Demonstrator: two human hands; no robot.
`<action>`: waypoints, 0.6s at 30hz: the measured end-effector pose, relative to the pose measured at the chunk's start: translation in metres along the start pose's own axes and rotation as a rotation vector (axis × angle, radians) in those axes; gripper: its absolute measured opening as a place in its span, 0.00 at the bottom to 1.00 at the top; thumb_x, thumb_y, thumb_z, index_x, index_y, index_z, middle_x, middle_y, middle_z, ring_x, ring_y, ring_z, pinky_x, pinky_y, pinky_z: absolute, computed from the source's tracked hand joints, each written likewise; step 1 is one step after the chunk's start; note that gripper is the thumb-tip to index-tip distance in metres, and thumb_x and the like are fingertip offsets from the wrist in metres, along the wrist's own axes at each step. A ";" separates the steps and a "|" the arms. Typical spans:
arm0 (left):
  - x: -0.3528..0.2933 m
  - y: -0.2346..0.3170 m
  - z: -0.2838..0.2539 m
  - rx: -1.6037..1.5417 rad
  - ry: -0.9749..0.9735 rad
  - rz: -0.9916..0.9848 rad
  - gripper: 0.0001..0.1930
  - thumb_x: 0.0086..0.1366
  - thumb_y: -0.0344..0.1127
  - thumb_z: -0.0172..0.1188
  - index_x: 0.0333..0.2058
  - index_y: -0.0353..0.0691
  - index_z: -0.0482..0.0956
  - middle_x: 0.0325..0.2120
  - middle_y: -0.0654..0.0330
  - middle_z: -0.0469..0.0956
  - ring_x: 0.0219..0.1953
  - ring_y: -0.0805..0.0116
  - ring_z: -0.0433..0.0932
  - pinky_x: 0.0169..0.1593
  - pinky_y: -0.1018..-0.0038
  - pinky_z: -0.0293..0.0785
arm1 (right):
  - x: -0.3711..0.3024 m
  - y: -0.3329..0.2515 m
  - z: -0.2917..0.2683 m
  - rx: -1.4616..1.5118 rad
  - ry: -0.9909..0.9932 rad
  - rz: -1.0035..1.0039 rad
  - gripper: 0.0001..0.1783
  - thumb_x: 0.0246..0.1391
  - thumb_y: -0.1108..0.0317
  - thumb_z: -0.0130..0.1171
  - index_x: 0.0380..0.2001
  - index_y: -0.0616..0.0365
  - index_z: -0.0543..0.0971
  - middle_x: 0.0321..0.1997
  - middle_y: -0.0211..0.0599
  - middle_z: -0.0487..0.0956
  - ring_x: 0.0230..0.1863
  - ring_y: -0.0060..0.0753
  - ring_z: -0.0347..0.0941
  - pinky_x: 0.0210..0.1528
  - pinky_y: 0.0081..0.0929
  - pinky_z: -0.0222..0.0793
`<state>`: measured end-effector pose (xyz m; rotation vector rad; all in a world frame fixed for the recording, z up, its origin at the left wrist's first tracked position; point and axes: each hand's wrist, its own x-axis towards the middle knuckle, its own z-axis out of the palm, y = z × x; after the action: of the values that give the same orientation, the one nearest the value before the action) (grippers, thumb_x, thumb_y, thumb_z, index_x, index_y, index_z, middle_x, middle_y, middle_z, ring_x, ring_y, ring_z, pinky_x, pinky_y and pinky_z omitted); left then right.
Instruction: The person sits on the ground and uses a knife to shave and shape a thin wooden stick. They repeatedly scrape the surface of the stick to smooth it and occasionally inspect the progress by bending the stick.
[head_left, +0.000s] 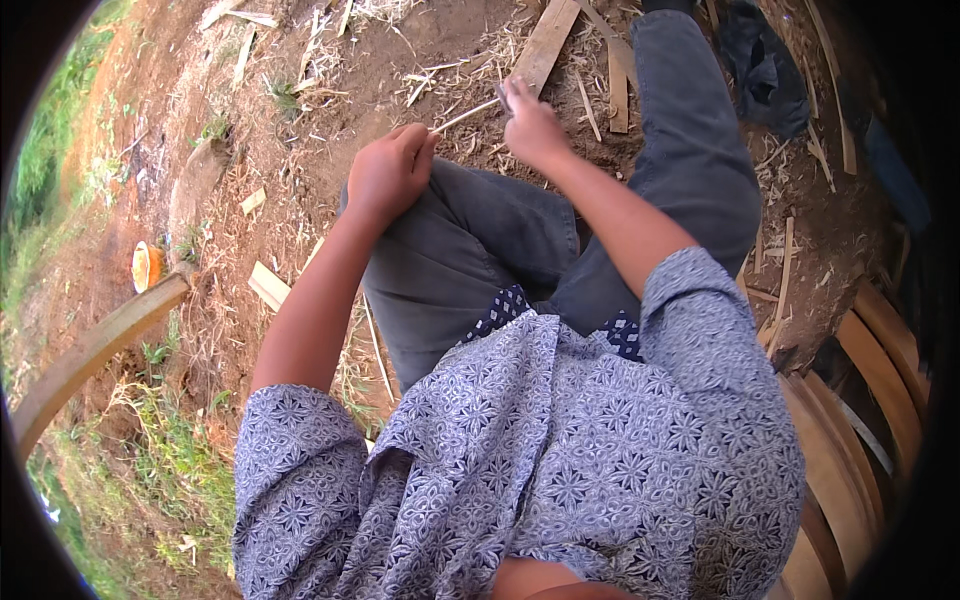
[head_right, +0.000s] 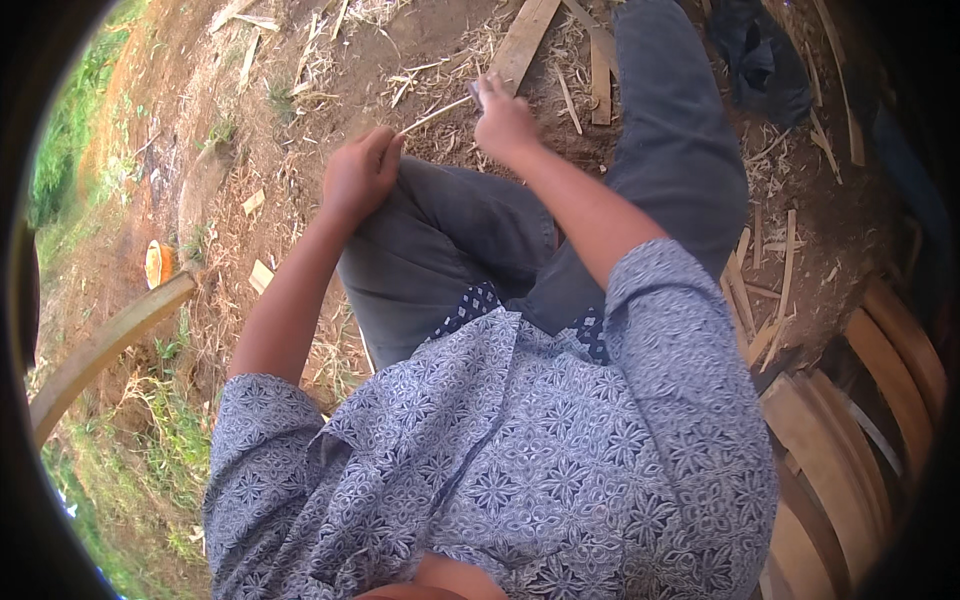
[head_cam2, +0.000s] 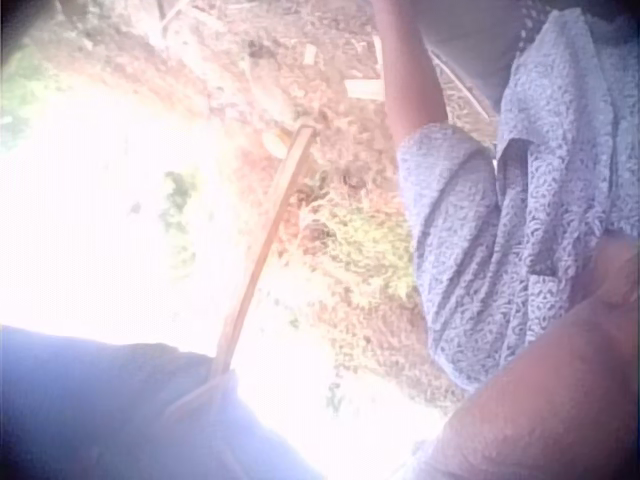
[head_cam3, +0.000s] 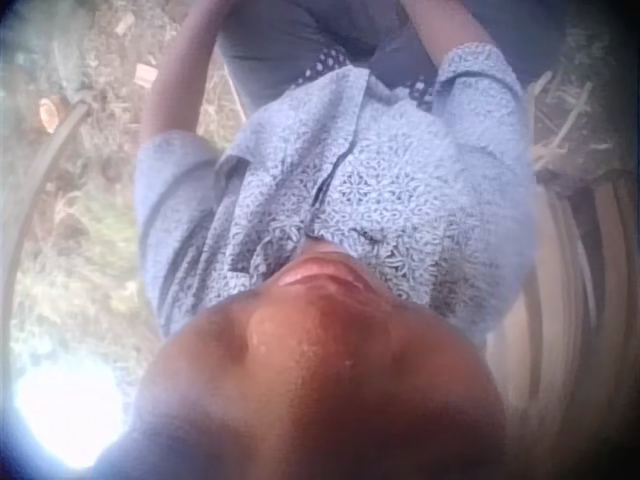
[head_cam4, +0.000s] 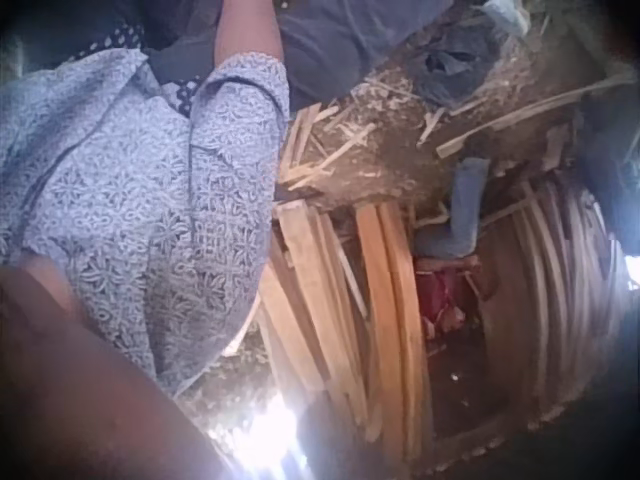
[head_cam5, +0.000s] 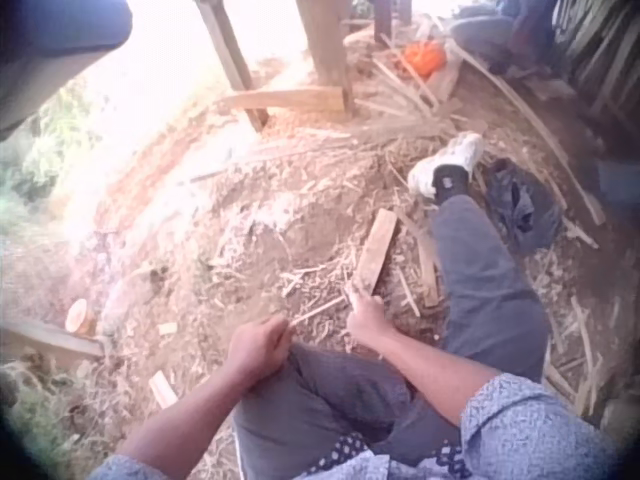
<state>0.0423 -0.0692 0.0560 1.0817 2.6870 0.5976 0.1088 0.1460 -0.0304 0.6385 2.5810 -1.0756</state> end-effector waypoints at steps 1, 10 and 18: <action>-0.001 -0.001 0.000 0.004 0.009 0.001 0.13 0.71 0.43 0.57 0.30 0.42 0.73 0.28 0.53 0.79 0.30 0.44 0.79 0.32 0.52 0.74 | 0.008 0.007 -0.009 0.040 0.011 -0.046 0.38 0.56 0.74 0.44 0.73 0.63 0.61 0.81 0.45 0.51 0.72 0.50 0.64 0.70 0.41 0.63; -0.002 0.002 0.003 0.013 0.017 -0.005 0.13 0.71 0.42 0.57 0.29 0.42 0.73 0.27 0.53 0.80 0.30 0.44 0.79 0.32 0.51 0.73 | -0.008 -0.001 0.027 0.213 0.211 -0.237 0.38 0.55 0.78 0.42 0.72 0.51 0.66 0.78 0.44 0.60 0.74 0.45 0.62 0.72 0.38 0.62; -0.002 0.003 0.002 -0.003 -0.005 -0.017 0.12 0.71 0.41 0.58 0.31 0.40 0.76 0.28 0.49 0.79 0.30 0.41 0.78 0.34 0.52 0.73 | 0.006 0.012 0.029 0.282 0.222 -0.234 0.32 0.61 0.76 0.40 0.69 0.51 0.70 0.75 0.40 0.65 0.77 0.45 0.57 0.77 0.38 0.55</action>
<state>0.0461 -0.0679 0.0561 1.0572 2.6875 0.5957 0.1121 0.1344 -0.0602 0.5541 2.7702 -1.5444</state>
